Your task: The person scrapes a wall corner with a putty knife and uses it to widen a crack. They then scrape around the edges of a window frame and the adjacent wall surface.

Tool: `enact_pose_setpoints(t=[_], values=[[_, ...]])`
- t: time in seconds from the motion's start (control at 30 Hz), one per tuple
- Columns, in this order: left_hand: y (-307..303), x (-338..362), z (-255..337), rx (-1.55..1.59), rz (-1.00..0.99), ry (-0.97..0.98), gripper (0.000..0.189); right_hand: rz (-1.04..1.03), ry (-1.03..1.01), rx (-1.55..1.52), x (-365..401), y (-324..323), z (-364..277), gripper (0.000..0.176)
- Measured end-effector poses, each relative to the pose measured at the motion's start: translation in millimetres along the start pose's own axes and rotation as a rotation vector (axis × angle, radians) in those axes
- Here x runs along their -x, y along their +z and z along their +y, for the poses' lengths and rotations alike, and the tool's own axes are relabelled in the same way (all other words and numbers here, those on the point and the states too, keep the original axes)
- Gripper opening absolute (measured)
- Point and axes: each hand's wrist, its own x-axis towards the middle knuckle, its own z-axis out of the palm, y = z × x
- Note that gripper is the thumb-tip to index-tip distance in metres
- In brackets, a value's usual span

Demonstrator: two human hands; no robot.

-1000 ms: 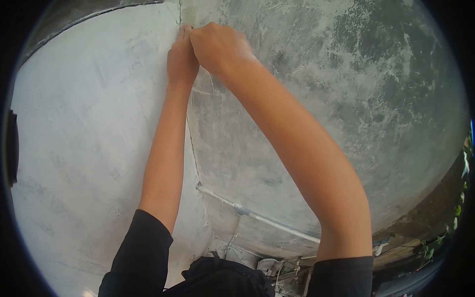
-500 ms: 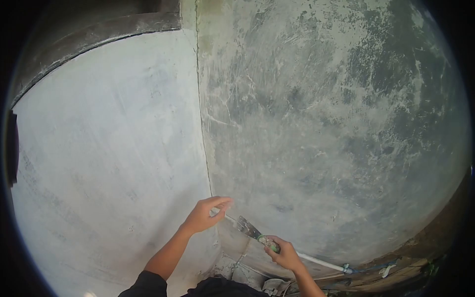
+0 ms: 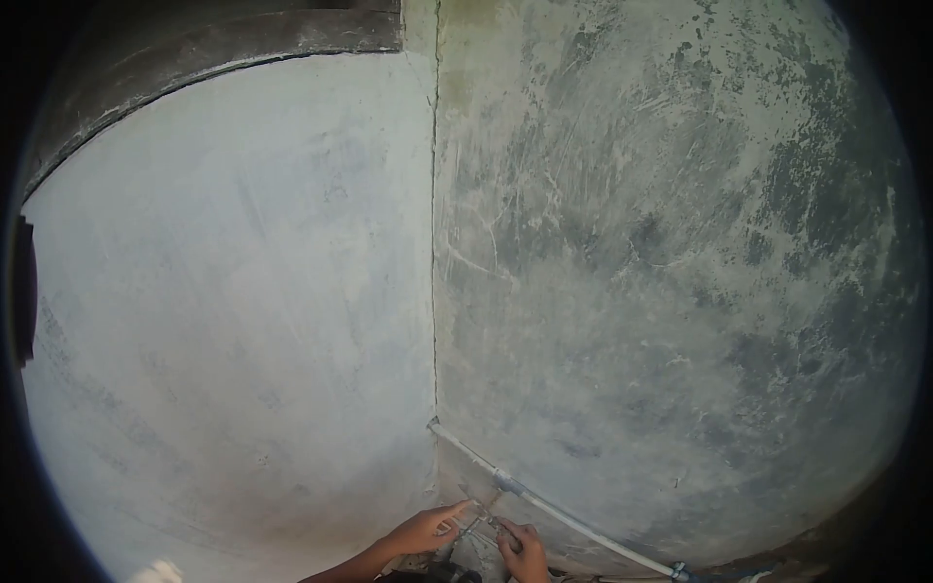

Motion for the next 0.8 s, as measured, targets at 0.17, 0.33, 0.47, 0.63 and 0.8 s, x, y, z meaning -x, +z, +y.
enact_pose_setpoints(t=[0.17,0.33,0.47,0.63,0.8], values=[[-22,15,33,-0.136,0.03,0.089,0.068,0.073,-0.458,0.2,-110,-45,-108,0.056],[-31,63,31,-0.241,0.051,-0.101,0.059,0.383,-0.901,0.481,-196,-121,-238,0.066],[-30,90,14,-0.178,0.078,-0.142,0.052,0.525,-1.004,0.652,-251,-165,-325,0.066],[-27,96,11,0.044,0.147,-0.186,0.049,0.698,-0.951,0.962,-311,-179,-367,0.063],[-38,78,13,-0.149,0.126,-0.069,0.041,0.585,-1.035,1.175,-297,-128,-362,0.064]])
